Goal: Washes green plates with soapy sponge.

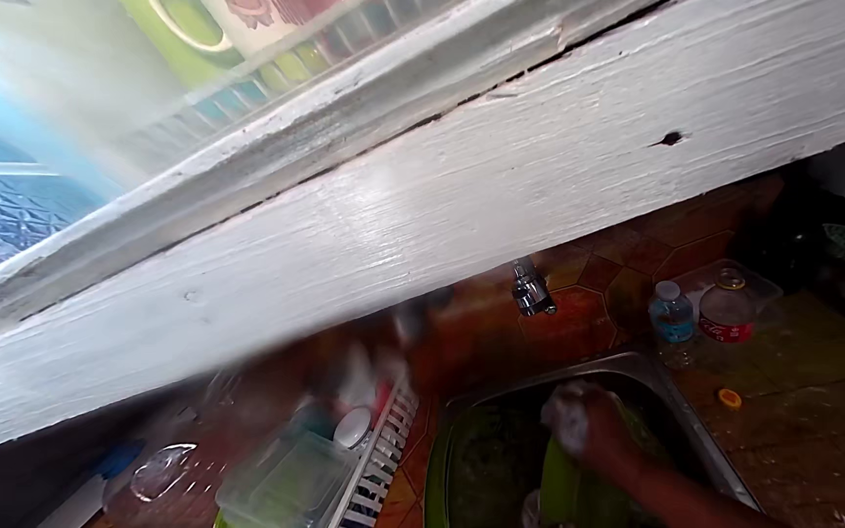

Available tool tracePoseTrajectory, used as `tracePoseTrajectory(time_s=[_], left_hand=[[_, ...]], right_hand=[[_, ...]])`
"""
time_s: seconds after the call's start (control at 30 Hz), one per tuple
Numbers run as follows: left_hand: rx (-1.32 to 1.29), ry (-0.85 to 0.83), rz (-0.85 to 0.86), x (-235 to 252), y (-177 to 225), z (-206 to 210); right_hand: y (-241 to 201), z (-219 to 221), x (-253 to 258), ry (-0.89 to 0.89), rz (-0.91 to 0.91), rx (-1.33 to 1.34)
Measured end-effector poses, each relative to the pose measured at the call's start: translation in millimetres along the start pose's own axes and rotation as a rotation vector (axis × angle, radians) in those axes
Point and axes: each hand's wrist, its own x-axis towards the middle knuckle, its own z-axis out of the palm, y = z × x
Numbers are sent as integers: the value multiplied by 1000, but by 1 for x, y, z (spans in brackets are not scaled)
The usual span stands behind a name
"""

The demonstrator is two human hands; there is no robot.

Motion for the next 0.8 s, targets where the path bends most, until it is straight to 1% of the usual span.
tracePoseTrajectory(time_s=[0.07, 0.1, 0.13, 0.17, 0.2, 0.23, 0.27, 0.33, 0.37, 0.4, 0.43, 0.47, 0.5, 0.57, 0.6, 0.67, 0.73, 0.77, 0.8], left_hand=[[93, -27, 79, 4, -1, 3], [115, -17, 123, 6, -4, 4], [88, -18, 165, 10, -12, 3], [48, -15, 178, 12, -14, 5], [14, -4, 177, 12, -13, 8], [-20, -12, 182, 12, -13, 7], [-37, -38, 190, 11, -14, 4], [-35, -74, 243, 9, -14, 2], [-17, -81, 270, 7, -13, 1], [13, -81, 277, 5, -10, 1], [50, -64, 252, 2, -4, 1], [106, -35, 188, -3, 8, 4], [171, -27, 113, -6, 19, 7], [287, -92, 32, -3, 26, 6], [323, -118, 36, 2, 21, 6], [360, -84, 112, 11, 0, 4], [316, -15, 202, 16, -18, 3], [266, 4, 229, 17, -22, 3], [206, 17, 218, 15, -23, 5]], right_hand=[[-22, 17, -20, 49, -262, -145], [-25, 23, -26, 79, -341, -182], [-24, 26, -28, 100, -379, -187], [-18, 25, -24, 115, -377, -169], [-10, 23, -17, 120, -318, -139], [1, 18, -9, 96, -198, -108], [12, 11, 0, 38, -20, -45], [36, -5, 25, -75, 408, 140], [45, -9, 35, -92, 565, 216], [44, -14, 39, -110, 642, 236], [35, -19, 40, -138, 632, 181], [22, -24, 38, -168, 564, 85], [9, -23, 31, -139, 439, -20], [-6, -6, 12, 95, 75, -170], [-14, 3, 5, 160, -65, -199], [-28, 14, -9, 166, -259, -202], [-30, 24, -15, 174, -358, -196], [-26, 25, -12, 167, -345, -168], [-19, 23, -7, 137, -278, -124]])
